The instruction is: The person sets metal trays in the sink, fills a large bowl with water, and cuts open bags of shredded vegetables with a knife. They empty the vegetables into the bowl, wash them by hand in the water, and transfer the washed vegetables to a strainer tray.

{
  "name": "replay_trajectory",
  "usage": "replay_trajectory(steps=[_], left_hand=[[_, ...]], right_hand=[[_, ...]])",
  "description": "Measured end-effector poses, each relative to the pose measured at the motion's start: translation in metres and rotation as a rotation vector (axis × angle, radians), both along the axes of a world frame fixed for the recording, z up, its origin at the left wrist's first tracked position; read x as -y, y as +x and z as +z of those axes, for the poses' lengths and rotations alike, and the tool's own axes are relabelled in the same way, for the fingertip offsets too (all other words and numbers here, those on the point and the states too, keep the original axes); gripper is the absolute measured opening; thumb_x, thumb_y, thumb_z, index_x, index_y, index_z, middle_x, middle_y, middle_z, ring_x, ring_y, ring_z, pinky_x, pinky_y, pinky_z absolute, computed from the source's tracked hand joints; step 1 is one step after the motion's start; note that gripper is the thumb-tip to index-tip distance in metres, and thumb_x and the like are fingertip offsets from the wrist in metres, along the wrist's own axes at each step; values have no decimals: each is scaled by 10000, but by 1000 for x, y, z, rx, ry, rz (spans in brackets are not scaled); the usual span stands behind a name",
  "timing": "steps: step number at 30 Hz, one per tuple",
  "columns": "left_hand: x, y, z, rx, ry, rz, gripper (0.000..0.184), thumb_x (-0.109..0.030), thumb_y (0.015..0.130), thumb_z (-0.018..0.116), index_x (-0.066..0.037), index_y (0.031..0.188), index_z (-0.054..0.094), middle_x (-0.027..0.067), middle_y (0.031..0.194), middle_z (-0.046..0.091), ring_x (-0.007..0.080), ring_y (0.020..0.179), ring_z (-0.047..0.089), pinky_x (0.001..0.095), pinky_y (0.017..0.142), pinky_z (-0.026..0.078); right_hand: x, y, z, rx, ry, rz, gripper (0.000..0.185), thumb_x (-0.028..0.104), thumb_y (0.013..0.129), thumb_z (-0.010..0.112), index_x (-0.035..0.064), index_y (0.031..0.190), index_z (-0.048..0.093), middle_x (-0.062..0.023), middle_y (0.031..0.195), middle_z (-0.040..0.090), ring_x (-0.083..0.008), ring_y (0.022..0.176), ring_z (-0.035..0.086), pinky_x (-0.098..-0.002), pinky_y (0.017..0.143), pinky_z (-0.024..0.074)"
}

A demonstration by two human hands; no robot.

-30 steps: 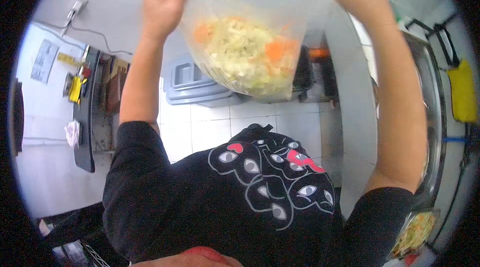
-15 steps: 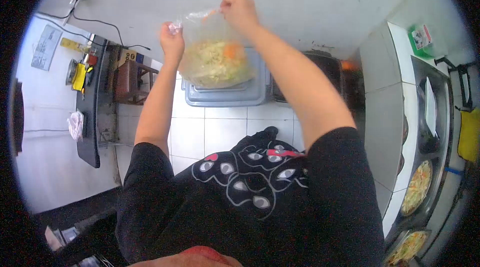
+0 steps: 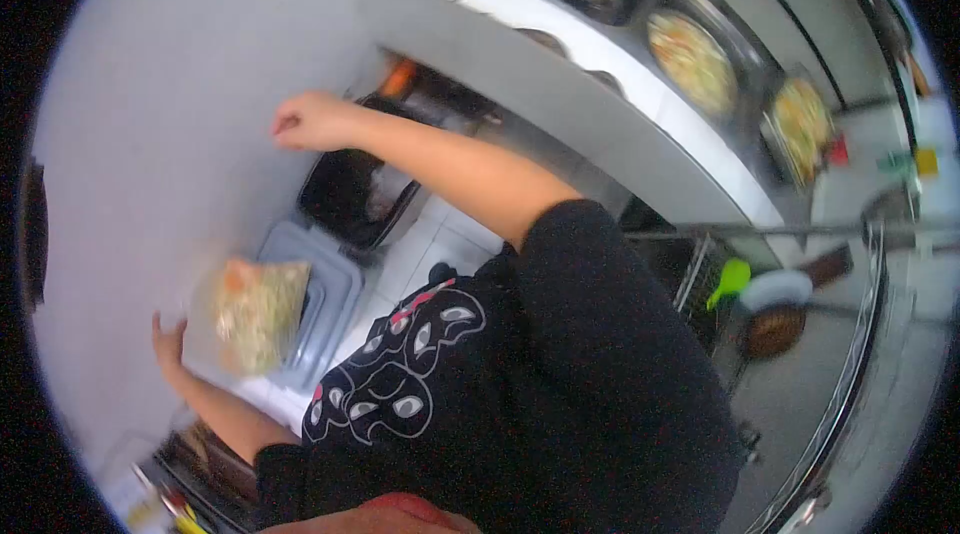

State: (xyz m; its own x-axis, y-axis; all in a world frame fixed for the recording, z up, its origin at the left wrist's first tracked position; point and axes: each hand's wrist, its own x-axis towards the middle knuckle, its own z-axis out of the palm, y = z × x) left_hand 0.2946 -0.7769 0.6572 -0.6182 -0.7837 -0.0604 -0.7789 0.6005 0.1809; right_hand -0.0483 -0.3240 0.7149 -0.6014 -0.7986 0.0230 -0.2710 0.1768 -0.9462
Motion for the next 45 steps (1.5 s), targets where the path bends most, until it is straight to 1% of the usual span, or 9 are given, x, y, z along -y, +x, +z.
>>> replay_trajectory(steps=[4,7,11,15,22,33,39,43,45], left_hand=[[-90,-56,91,128,-482,162,741,-404,671,705,-94,1275,410,177,1287,418,329,1200,379,408,986,321],[-130,-121,117,-161,-529,116,636,-383,726,668,-102,1250,444,149,1284,429,308,1196,388,404,989,316],[-260,-273,110,-505,-298,-524,445,-211,816,591,-70,1220,470,136,1245,468,283,1174,411,382,989,310],[-469,-387,95,-480,-37,-1019,402,-91,769,611,-74,1159,514,152,1239,458,302,1167,415,372,985,316],[-709,-478,93,-400,186,-1505,368,-94,764,622,-96,1122,540,149,1238,458,322,1151,424,380,961,350],[-847,-547,48,-67,235,-1859,432,-81,789,584,-181,1201,501,162,1322,369,346,1198,370,402,993,319],[-944,-586,11,63,42,-2134,740,-492,679,665,-350,1321,326,181,1444,25,476,1279,104,567,1010,199],[-996,-606,-15,283,-99,-2030,939,-641,590,639,-379,1367,180,143,1455,-40,456,1293,58,633,980,167],[-1010,-622,-31,352,-117,-2001,998,-661,569,641,-375,1379,133,131,1457,-62,450,1300,34,646,975,153]], right_hand=[[-185,-16,2,251,-214,-564,248,154,846,562,10,1049,554,-89,935,611,-164,836,613,-269,733,504],[-312,11,7,98,-170,-929,213,143,844,552,13,1012,566,-82,908,613,-159,780,610,-268,694,498],[-456,38,-3,-70,-160,-1358,196,136,837,563,11,987,581,-70,865,622,-130,745,601,-245,660,486],[-552,33,-4,-128,-200,-1519,188,123,828,569,3,972,588,-59,824,625,-116,720,579,-241,626,453],[-646,5,-15,-115,-55,-1510,185,108,828,575,7,982,591,-39,866,619,-102,769,555,-230,710,436],[-701,-4,-39,2,60,-1443,227,112,842,571,22,1050,581,-39,945,618,-95,871,553,-228,768,430],[-692,-52,-32,-149,512,-1209,331,148,776,626,101,1101,576,-93,1089,577,-224,984,553,-319,849,426],[-676,-112,-51,-84,886,-993,643,348,724,667,173,1289,415,-254,1381,225,-357,1251,307,-405,1008,287],[-672,-142,-64,5,990,-939,754,443,700,661,205,1336,332,-275,1399,110,-401,1276,221,-432,1037,222]])
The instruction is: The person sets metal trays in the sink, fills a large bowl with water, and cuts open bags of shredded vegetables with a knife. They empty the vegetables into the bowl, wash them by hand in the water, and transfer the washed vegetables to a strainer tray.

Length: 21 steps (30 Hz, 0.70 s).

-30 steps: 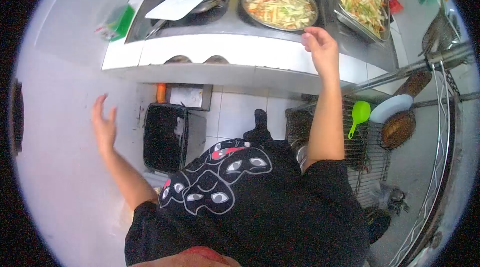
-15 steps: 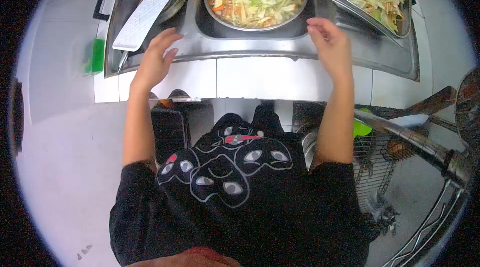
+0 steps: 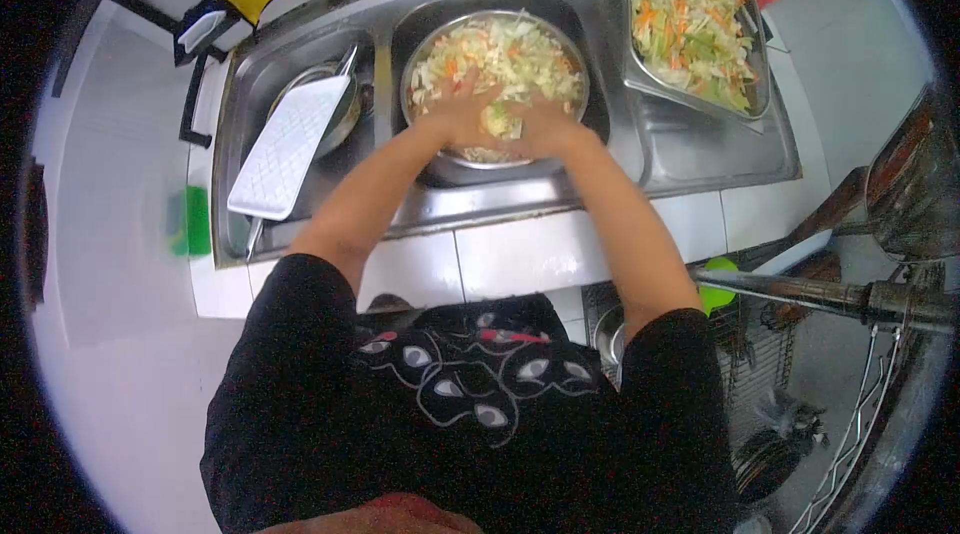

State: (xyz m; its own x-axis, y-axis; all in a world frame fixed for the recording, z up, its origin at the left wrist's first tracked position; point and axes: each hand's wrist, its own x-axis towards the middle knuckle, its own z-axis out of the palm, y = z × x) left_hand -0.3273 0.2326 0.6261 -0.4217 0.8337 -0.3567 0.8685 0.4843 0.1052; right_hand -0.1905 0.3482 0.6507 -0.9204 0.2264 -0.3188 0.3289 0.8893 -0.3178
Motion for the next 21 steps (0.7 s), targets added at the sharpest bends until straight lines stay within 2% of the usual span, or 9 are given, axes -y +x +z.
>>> replay_trajectory(steps=[1,4,6,8,11,13,15,18,21], left_hand=[[-3,-5,-8,4,-26,4,1007,-655,569,646,-366,1382,127,123,1458,-67,445,1302,28,644,977,151],[-16,-15,-15,41,-109,46,1034,-625,570,670,-328,1392,119,87,1465,-53,408,1314,56,601,1004,156],[-24,-23,-26,42,-152,63,1023,-612,571,680,-316,1390,144,80,1469,-16,368,1324,79,565,1017,178],[-30,-32,-44,15,-128,-7,1021,-582,591,675,-291,1395,118,139,1457,18,361,1323,106,523,1028,193],[-40,-37,-50,71,-184,21,986,-519,607,687,-212,1389,169,195,1435,93,335,1296,215,480,1017,246],[-43,-35,-46,103,-265,54,910,-473,629,682,-147,1360,250,205,1414,159,323,1258,302,458,997,290],[-48,-36,-43,91,-348,64,796,-430,666,658,-84,1312,348,199,1389,232,320,1210,383,434,973,333],[-44,-26,-40,20,-166,162,490,-219,687,653,-55,1135,541,152,1280,433,273,1137,476,418,897,409],[-44,-23,-42,52,-65,178,465,-153,658,661,-31,1092,545,174,1183,496,296,1101,493,384,867,433]], right_hand=[[-1,-13,-8,67,17,-1,811,491,688,658,221,1359,290,-286,1408,53,-423,1289,178,-446,1051,189],[-9,-43,-42,76,16,-40,873,568,673,633,258,1379,225,-249,1426,-2,-463,1279,157,-485,1055,142],[-4,-53,-31,191,54,-136,901,501,663,673,282,1386,182,-214,1438,-7,-436,1287,170,-514,1050,133],[-6,-61,-30,253,36,-165,911,459,654,697,290,1385,180,-195,1444,3,-433,1284,184,-527,1043,144],[-30,-70,-68,181,56,-70,885,391,650,717,271,1373,221,-181,1449,9,-477,1266,183,-536,1026,188],[-35,-77,-92,210,95,-73,795,315,684,695,259,1352,268,-178,1448,39,-485,1248,215,-525,1006,243],[-32,-78,-85,230,179,-72,712,236,711,666,243,1328,312,-175,1427,109,-461,1233,260,-510,979,299],[-17,-74,-65,198,293,-105,622,123,734,612,219,1295,363,-170,1344,262,-389,1195,349,-484,929,375],[-14,-72,-64,29,218,-189,594,62,724,592,199,1269,397,-162,1224,366,-354,1127,423,-456,888,421]])
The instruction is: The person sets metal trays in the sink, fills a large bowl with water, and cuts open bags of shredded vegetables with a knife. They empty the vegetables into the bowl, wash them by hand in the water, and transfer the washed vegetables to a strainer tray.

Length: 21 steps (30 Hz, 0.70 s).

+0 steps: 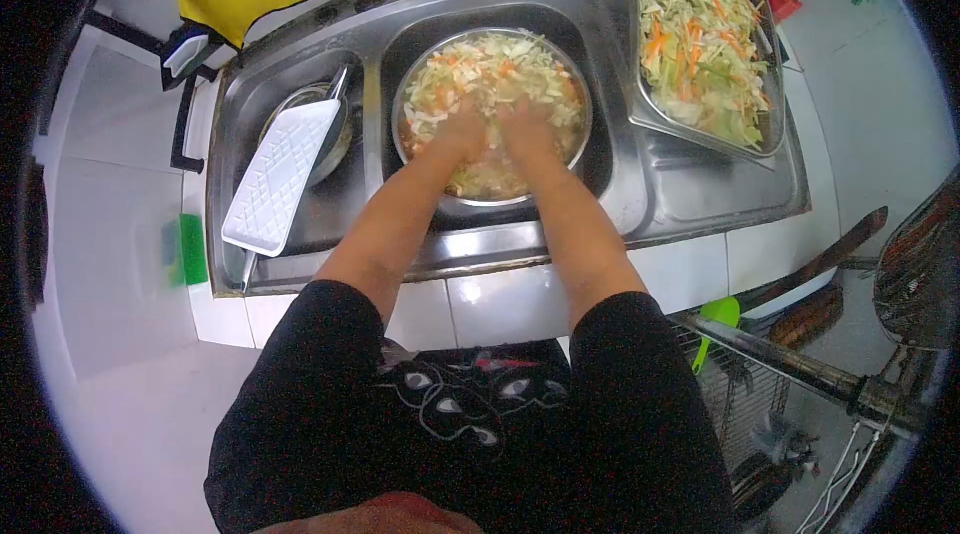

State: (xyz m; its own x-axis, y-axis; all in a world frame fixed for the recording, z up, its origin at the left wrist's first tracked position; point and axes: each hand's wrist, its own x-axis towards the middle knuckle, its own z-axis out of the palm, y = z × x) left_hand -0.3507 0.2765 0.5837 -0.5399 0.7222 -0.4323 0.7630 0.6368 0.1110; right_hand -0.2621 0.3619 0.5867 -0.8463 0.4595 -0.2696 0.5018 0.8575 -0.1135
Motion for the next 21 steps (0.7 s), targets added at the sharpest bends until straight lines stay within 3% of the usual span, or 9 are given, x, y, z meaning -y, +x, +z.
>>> replay_trajectory(steps=[3,4,9,12,14,17,21], left_hand=[[4,-9,-31,29,412,59,470,-161,646,673,-28,1078,549,185,1179,481,322,1076,497,381,885,421],[4,-11,-30,57,409,48,509,-169,629,690,-27,1095,541,184,1179,482,317,1073,500,378,886,420],[16,-1,33,183,570,90,758,-234,531,775,-49,1207,485,186,1068,558,286,1046,519,354,887,417],[19,-14,70,420,473,48,874,-262,493,803,-85,1267,437,211,1111,535,281,1065,508,342,896,409],[14,-33,74,453,289,65,913,-336,484,809,-112,1282,424,224,1264,385,285,1142,444,356,943,371],[3,-49,68,227,174,-21,972,-417,475,805,-122,1305,395,235,1365,270,302,1215,371,361,989,323],[-19,-62,40,-76,186,-98,968,-455,501,778,-116,1315,378,210,1392,242,305,1290,252,446,987,315]], right_hand=[[-9,2,-10,-200,-160,-21,597,68,672,645,168,1229,451,-162,1150,415,-341,1072,465,-410,874,443],[-11,5,-3,-224,-213,-15,604,72,652,665,159,1216,466,-163,1146,422,-336,1059,475,-395,872,445],[-30,2,34,-272,-405,9,663,120,575,746,128,1191,503,-157,1133,451,-313,1043,491,-356,876,436],[-47,-5,54,-233,-484,118,696,160,569,762,135,1210,493,-173,1181,433,-321,1060,487,-367,885,426],[-57,-15,54,-269,-423,222,718,197,562,775,136,1219,490,-201,1255,402,-328,1077,484,-359,882,429],[-59,-23,80,-64,-364,132,767,263,567,772,165,1256,449,-188,1319,344,-343,1180,387,-374,980,350],[-74,-44,46,-4,-191,177,940,329,560,783,205,1352,292,-169,1428,143,-368,1269,254,-381,1026,288]])
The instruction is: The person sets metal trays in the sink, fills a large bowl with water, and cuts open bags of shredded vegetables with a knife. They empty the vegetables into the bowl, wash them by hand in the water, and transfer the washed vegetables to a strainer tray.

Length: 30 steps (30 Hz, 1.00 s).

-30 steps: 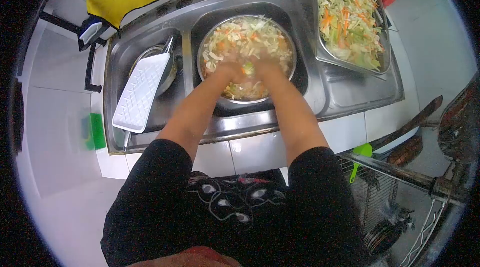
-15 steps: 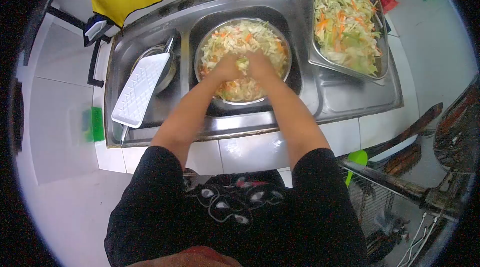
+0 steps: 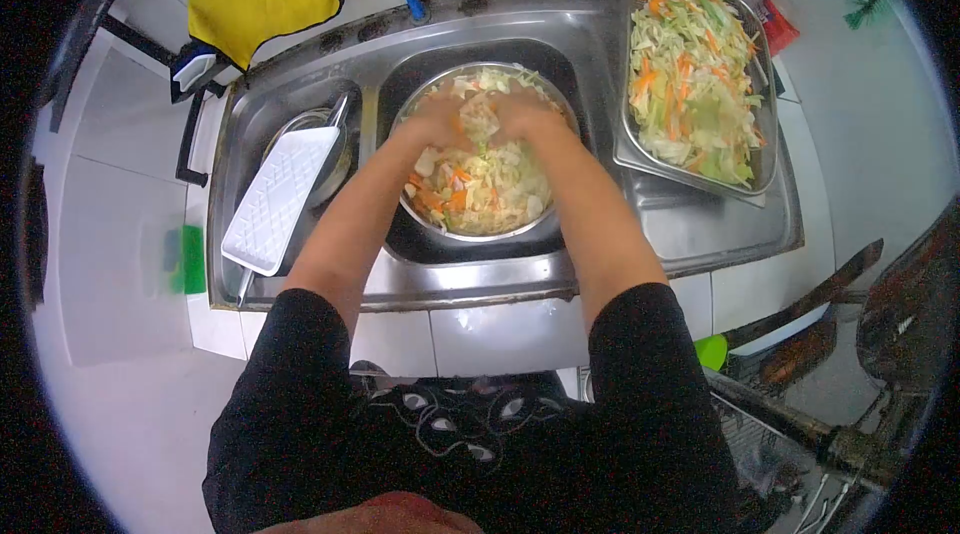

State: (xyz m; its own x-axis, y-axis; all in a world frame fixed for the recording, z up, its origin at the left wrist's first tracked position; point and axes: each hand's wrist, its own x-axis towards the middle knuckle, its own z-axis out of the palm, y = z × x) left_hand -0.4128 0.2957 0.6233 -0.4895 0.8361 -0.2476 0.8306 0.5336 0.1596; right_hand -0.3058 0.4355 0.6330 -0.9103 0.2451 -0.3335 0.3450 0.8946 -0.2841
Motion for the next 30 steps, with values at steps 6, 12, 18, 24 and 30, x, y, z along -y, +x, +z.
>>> replay_trajectory(steps=[6,12,18,24,30], left_hand=[[-15,-17,-53,96,-86,-61,997,-494,504,769,-117,1325,346,144,1434,161,332,1315,159,543,1002,245],[-23,-11,-68,-23,-193,89,800,-315,574,714,-22,1252,407,222,1303,372,347,1266,256,427,1035,224],[-14,-5,-71,-335,38,-100,653,-297,632,668,-75,1214,473,200,1252,444,342,1158,422,368,935,376],[-14,-5,-34,167,171,149,677,-251,575,722,-24,1168,485,216,1079,557,321,999,549,367,833,455],[0,4,9,358,130,133,771,-280,515,752,-68,1206,482,220,1161,513,322,1067,504,364,893,416]], right_hand=[[-10,-13,-44,64,7,-36,1039,340,540,796,231,1382,196,-115,1449,74,-363,1292,204,-426,1025,287],[-3,-17,-57,127,44,-112,932,260,597,755,244,1370,235,-105,1402,200,-342,1263,268,-435,1000,325],[8,-10,-64,-74,147,-148,780,194,656,684,201,1334,298,-169,1354,276,-354,1213,343,-402,975,346],[0,-13,-58,-318,-136,-199,552,161,618,691,108,1140,519,-224,1222,416,-366,1090,455,-375,905,406],[6,-1,13,-178,-309,-91,602,209,577,736,99,1133,533,-259,1186,427,-358,1087,461,-377,899,412]])
